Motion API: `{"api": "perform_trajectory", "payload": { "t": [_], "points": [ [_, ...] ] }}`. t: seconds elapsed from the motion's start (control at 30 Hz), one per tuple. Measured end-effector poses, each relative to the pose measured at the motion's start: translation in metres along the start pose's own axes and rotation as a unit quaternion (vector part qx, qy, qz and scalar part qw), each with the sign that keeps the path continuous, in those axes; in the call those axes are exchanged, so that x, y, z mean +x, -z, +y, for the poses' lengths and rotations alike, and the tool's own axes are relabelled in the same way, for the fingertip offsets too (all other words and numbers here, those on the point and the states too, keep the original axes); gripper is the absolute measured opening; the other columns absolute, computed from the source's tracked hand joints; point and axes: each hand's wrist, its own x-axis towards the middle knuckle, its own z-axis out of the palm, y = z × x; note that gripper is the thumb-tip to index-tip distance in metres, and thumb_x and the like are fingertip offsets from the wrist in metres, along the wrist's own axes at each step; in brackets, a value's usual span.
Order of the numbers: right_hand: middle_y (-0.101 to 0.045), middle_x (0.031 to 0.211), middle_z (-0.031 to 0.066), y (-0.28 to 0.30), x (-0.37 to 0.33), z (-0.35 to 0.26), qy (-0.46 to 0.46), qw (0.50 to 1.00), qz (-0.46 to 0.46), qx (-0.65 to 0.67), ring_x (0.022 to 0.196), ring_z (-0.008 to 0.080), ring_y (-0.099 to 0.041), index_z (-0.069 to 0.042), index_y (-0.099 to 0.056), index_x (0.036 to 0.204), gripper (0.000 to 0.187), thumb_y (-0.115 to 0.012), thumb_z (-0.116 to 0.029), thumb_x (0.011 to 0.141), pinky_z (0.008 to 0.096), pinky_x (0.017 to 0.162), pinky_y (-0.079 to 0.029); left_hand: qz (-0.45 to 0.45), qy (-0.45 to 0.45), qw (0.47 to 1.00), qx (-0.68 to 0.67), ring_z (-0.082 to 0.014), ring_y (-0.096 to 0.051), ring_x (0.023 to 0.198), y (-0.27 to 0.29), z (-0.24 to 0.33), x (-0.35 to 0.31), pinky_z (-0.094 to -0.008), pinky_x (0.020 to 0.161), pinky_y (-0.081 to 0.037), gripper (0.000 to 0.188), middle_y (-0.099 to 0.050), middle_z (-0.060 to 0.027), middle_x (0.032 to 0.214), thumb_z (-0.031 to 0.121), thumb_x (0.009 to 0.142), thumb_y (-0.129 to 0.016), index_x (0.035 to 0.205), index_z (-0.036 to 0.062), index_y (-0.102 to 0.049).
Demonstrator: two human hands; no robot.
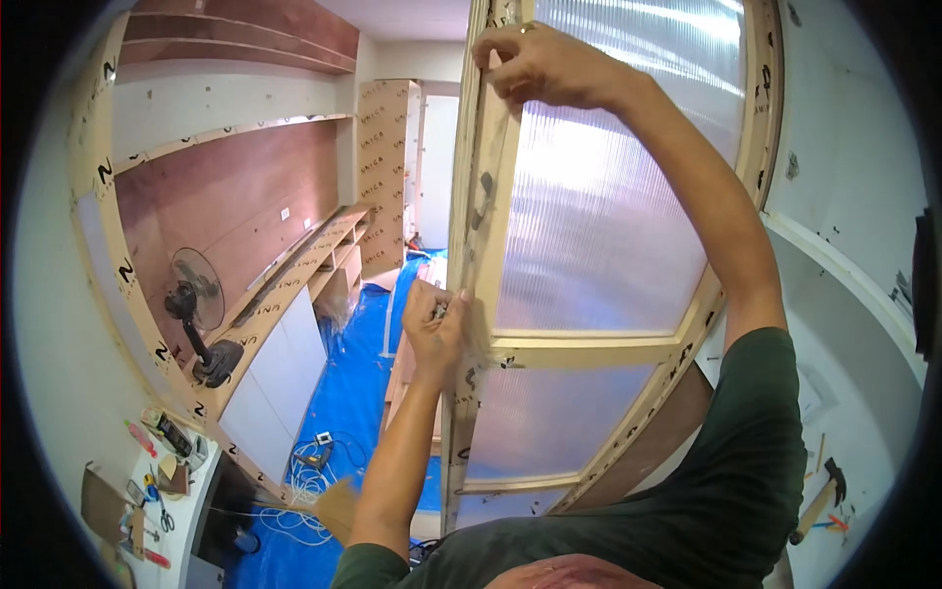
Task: The person cleans a translucent paneled door with a cloth, wiping the frame and the surface after having manipulated latches and the door frame by hand.
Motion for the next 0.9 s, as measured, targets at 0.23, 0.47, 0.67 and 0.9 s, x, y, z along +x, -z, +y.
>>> {"api": "perform_trajectory", "payload": {
  "t": [0.23,0.47,0.67,0.9],
  "points": [
    [-0.055,0.09,0.0035,0.028,-0.002,0.006,0.139,0.979,-0.017,-0.146,0.091,0.0223,-0.058,-0.011,-0.061,0.08,0.011,-0.068,-0.014,0.089,0.0449,0.095,-0.044,-0.003,0.002,1.0,-0.024,-0.0172,-0.047,0.075,-0.007,0.001,0.004,-0.031,0.069,-0.038,0.027,-0.048,-0.0038,0.078,0.008,0.087,-0.078,0.074,0.0027,-0.056],
    [-0.062,0.101,0.0045,0.02,0.025,0.002,0.182,0.958,-0.041,-0.217,0.1,0.0224,-0.059,-0.01,-0.064,0.089,0.008,-0.069,-0.014,0.093,0.046,0.09,-0.047,0.001,-0.027,0.999,-0.038,-0.0204,-0.046,0.075,-0.008,-0.021,0.001,-0.0339,0.069,-0.038,0.027,-0.047,-0.0066,0.077,0.006,0.087,-0.078,0.073,0.0009,-0.055],
    [-0.063,0.098,0.0065,0.019,0.038,-0.011,0.241,0.932,0.017,-0.271,0.096,0.0194,-0.063,-0.007,-0.068,0.084,0.022,-0.055,-0.015,0.1,0.0427,0.092,-0.055,0.016,-0.068,0.997,0.011,-0.0195,-0.046,0.075,0.01,-0.033,0.005,-0.0316,0.072,-0.037,0.027,-0.049,-0.005,0.078,0.007,0.084,-0.078,0.071,0.0044,-0.054],
    [-0.054,0.146,0.0075,0.082,0.013,0.042,-0.079,0.985,0.137,-0.063,0.129,0.0282,-0.059,-0.018,-0.068,0.129,0.044,-0.073,0.001,0.089,0.0384,0.108,-0.058,-0.002,0.028,0.993,-0.111,-0.0166,-0.044,0.077,-0.003,-0.014,-0.001,-0.0302,0.073,-0.036,0.029,-0.047,-0.0032,0.079,0.007,0.084,-0.078,0.071,0.0042,-0.053]
  ]
}}
